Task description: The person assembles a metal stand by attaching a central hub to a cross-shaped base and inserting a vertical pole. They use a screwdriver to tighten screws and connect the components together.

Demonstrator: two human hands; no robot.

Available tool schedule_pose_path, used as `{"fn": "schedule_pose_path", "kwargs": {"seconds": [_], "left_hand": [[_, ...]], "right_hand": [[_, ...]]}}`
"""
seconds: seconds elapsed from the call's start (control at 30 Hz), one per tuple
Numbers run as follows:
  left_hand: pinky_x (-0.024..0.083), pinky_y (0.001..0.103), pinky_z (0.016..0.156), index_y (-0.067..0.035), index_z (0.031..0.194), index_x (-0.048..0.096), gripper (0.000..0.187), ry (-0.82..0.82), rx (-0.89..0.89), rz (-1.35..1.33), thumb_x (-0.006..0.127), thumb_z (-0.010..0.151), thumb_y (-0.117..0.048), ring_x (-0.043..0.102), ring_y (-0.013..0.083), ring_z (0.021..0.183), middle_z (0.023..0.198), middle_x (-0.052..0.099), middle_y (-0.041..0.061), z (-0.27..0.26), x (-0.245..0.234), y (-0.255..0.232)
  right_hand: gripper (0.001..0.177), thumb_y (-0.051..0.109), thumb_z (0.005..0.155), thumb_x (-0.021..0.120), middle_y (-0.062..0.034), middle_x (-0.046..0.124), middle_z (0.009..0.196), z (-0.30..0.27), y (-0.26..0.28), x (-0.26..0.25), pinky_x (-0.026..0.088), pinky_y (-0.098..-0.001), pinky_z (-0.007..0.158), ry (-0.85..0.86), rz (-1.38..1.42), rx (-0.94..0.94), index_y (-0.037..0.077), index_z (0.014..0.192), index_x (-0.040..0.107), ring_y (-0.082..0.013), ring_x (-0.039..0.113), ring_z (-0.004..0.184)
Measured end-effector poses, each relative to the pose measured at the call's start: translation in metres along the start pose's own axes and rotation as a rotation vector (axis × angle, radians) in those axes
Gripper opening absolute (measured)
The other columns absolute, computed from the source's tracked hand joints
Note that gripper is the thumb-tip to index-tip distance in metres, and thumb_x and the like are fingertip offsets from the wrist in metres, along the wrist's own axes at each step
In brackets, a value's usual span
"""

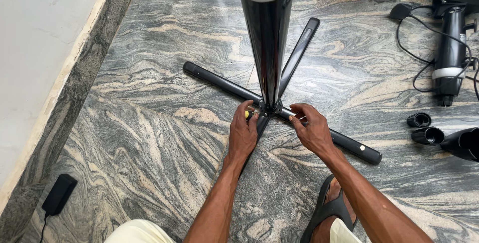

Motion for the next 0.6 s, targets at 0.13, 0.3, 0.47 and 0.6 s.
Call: {"fn": "schedule_pose_path", "kwargs": {"seconds": [0.13,0.3,0.47,0.6], "left_hand": [[0.058,0.045,0.088,-0.006,0.135,0.051,0.036,0.056,-0.001,0.036,0.057,0.100,-0.008,0.068,0.0335,0.112,0.121,0.065,0.019,0.006,0.005,0.008],[0.058,0.047,0.090,-0.004,0.134,0.051,0.033,0.062,0.126,0.112,0.057,0.102,-0.005,0.067,0.0354,0.112,0.120,0.063,0.020,0.009,0.011,0.012],[0.066,0.038,0.081,-0.007,0.135,0.050,0.032,0.159,-0.009,0.082,0.052,0.103,-0.009,0.068,0.0296,0.112,0.121,0.061,0.016,0.011,0.017,0.019],[0.067,0.037,0.080,-0.007,0.135,0.050,0.032,0.160,0.017,0.093,0.053,0.103,-0.010,0.069,0.0291,0.111,0.121,0.061,0.017,0.011,0.017,0.019]], "right_hand": [[0.045,0.022,0.095,0.066,-0.0173,0.062,0.136,0.004,-0.012,0.017,0.049,-0.0487,0.106,0.093,-0.153,-0.101,0.006,0.136,0.059,-0.0327,0.060,0.124],[0.055,0.026,0.092,0.065,-0.0140,0.044,0.157,0.007,-0.037,0.038,0.036,-0.0481,0.119,0.250,-0.316,-0.110,0.008,0.142,0.051,-0.0335,0.045,0.141],[0.064,0.034,0.092,0.065,-0.0084,0.034,0.161,0.010,-0.067,0.062,0.028,-0.0485,0.122,0.343,-0.543,-0.128,0.012,0.149,0.043,-0.0317,0.032,0.148],[0.065,0.034,0.092,0.064,-0.0064,0.035,0.162,0.012,-0.077,0.067,0.030,-0.0480,0.122,0.343,-0.558,-0.102,0.013,0.150,0.043,-0.0293,0.033,0.149]]}}
Point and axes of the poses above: each hand's wrist, its own z-axis towards the middle knuckle, its own x-axis out of the palm, y = z × x, the point moved 5 cm from there along z, towards the middle knuckle
